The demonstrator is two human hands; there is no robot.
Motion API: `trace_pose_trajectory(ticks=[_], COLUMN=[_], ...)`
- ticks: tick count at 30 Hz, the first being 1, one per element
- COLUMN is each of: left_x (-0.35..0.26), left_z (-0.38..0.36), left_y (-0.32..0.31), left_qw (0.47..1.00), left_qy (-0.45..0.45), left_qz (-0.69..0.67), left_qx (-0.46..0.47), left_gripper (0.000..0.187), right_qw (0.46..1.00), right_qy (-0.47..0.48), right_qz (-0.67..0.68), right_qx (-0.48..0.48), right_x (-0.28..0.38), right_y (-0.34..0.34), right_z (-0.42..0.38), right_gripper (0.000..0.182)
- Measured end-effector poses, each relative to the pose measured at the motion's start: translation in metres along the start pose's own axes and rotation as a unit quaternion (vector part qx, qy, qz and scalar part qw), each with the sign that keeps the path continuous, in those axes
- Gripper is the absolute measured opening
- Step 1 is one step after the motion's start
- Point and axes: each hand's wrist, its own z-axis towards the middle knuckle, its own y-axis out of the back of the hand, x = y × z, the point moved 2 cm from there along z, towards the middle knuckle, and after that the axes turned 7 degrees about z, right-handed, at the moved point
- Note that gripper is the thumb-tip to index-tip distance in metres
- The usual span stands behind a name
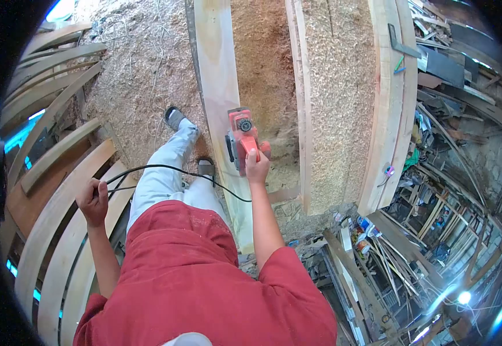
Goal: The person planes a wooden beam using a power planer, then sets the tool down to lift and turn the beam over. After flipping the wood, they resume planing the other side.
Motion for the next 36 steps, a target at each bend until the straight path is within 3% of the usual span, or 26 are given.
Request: trace_pose_trajectory(ticks=[13, 19, 25, 36], left_x=[0.018, 0.032, 0.037, 0.049], left_z=[0.119, 0.148, 0.196, 0.334], left_y=[0.021, 0.022, 0.019, 0.01], left_qw=[1.0, 1.0, 0.999, 0.999], left_qy=[-0.024, 0.007, -0.022, -0.037], left_qz=[-0.009, -0.017, -0.027, -0.022], left_qx=[-0.017, -0.013, -0.017, -0.009], left_gripper=[0.026, 0.027, 0.029, 0.027], right_qw=[0.994, 0.995, 0.998, 1.0], right_qy=[-0.076, -0.07, -0.05, -0.024], right_qz=[0.072, 0.067, 0.031, -0.018], right_qx=[0.002, 0.006, -0.003, -0.005], right_x=[0.073, 0.103, 0.132, 0.176], right_y=[-0.066, -0.09, -0.115, -0.167], right_z=[0.06, 0.092, 0.131, 0.217], right_gripper=[0.044, 0.044, 0.045, 0.047])
